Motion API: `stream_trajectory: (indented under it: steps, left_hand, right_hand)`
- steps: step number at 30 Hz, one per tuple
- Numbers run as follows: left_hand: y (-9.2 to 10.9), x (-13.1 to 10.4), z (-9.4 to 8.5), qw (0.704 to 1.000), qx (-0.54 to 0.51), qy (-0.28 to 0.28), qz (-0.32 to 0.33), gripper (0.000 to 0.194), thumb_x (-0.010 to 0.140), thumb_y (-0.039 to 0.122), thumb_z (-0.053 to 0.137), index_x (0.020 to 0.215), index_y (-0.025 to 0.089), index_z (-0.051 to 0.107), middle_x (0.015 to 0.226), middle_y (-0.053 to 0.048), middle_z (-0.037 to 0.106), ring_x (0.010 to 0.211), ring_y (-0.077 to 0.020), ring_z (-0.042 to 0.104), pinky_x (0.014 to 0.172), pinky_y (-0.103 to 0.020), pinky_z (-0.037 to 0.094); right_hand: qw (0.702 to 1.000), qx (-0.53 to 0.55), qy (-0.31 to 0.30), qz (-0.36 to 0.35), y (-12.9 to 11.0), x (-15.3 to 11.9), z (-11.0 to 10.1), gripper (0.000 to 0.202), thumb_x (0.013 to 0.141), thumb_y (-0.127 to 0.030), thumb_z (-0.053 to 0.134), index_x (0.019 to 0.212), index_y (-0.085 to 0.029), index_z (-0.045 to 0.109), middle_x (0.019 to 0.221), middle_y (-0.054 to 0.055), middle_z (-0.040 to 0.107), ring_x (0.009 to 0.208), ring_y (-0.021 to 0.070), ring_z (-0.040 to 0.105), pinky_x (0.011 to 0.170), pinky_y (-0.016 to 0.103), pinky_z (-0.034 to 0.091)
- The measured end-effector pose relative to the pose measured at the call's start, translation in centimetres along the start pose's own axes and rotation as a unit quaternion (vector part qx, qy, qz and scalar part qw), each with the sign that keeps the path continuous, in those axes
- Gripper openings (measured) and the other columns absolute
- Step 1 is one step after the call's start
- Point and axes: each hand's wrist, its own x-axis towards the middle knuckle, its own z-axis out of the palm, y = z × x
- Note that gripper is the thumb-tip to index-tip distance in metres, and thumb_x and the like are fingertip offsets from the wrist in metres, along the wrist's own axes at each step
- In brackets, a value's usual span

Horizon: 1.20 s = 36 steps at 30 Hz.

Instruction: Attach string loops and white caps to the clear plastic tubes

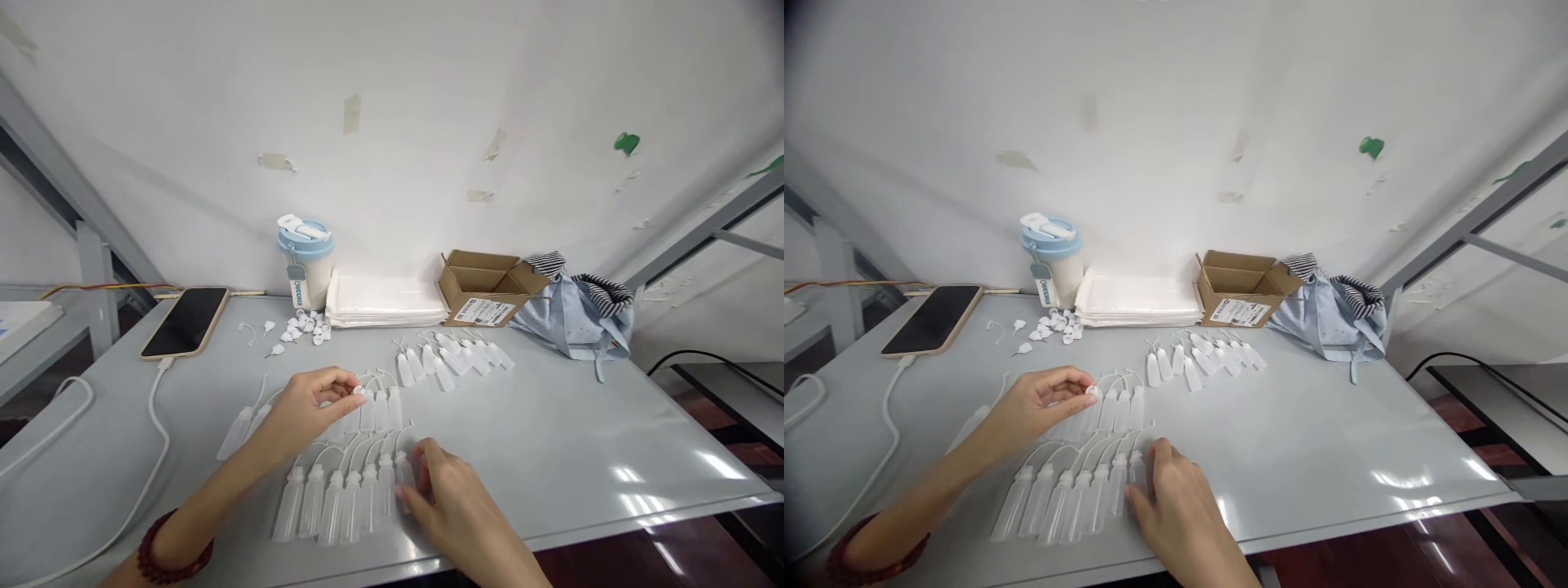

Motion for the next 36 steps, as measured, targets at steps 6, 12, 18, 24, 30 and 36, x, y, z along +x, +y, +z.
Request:
stream_trajectory:
  steps: [6,12,18,24,30,36]
  left_hand:
    - [-0.3,0.1,0.0,1.0,-0.011,0.009,-0.026,0.026,0.078,0.046,0.065,0.085,0.02,0.064,0.083,-0.001,0.069,0.083,-0.02,0.066,0.08,-0.032,0.052]
    - [-0.6,0.2,0.1,0.999,-0.033,0.001,-0.037,0.028,0.077,0.048,0.066,0.086,0.021,0.064,0.084,-0.001,0.068,0.085,-0.0205,0.065,0.079,-0.031,0.051]
    - [-0.4,0.1,0.1,0.998,-0.045,-0.019,-0.042,0.028,0.077,0.047,0.066,0.083,0.021,0.063,0.082,0.0,0.065,0.084,-0.0194,0.062,0.077,-0.03,0.048]
    - [0.3,-0.2,0.6,0.994,-0.076,-0.056,-0.051,0.024,0.079,0.044,0.064,0.08,0.02,0.065,0.076,0.002,0.062,0.072,-0.0149,0.059,0.069,-0.026,0.046]
    - [0.5,-0.4,1.4,0.979,-0.173,-0.093,-0.046,0.019,0.08,0.038,0.066,0.08,0.019,0.065,0.072,0.004,0.057,0.065,-0.0112,0.053,0.07,-0.026,0.043]
    - [0.1,-0.2,1.3,0.94,-0.337,-0.039,-0.028,0.02,0.085,0.037,0.062,0.081,0.018,0.065,0.072,0.003,0.053,0.067,-0.0103,0.048,0.07,-0.024,0.041]
  right_hand:
    - [0.999,0.0,-0.01,-0.032,-0.2,0.0,-0.1,0.038,0.083,-0.015,0.05,0.121,-0.016,0.052,0.081,0.006,0.062,0.063,0.0192,0.058,0.06,0.028,0.043]
    - [1.0,-0.019,-0.017,-0.005,-0.6,-0.5,-0.4,0.038,0.088,-0.016,0.045,0.124,-0.013,0.054,0.083,0.008,0.06,0.067,0.0195,0.058,0.066,0.03,0.046]
    - [1.0,-0.013,0.007,0.009,0.8,-1.1,-0.5,0.032,0.088,-0.019,0.043,0.114,-0.014,0.061,0.075,0.005,0.058,0.061,0.0183,0.055,0.058,0.029,0.044]
    - [0.99,0.113,0.078,-0.021,1.1,-0.8,-2.1,0.031,0.087,-0.031,0.048,0.108,-0.016,0.064,0.071,0.003,0.058,0.059,0.0164,0.054,0.056,0.029,0.045]
    - [0.918,0.391,0.053,-0.046,-1.4,1.6,-3.7,0.033,0.084,-0.039,0.059,0.11,-0.019,0.063,0.079,0.002,0.061,0.061,0.0126,0.059,0.062,0.028,0.052]
    - [0.831,0.535,-0.108,-0.112,-2.4,4.6,-3.8,0.029,0.082,-0.035,0.065,0.106,-0.018,0.063,0.074,0.002,0.065,0.06,0.0139,0.064,0.057,0.026,0.052]
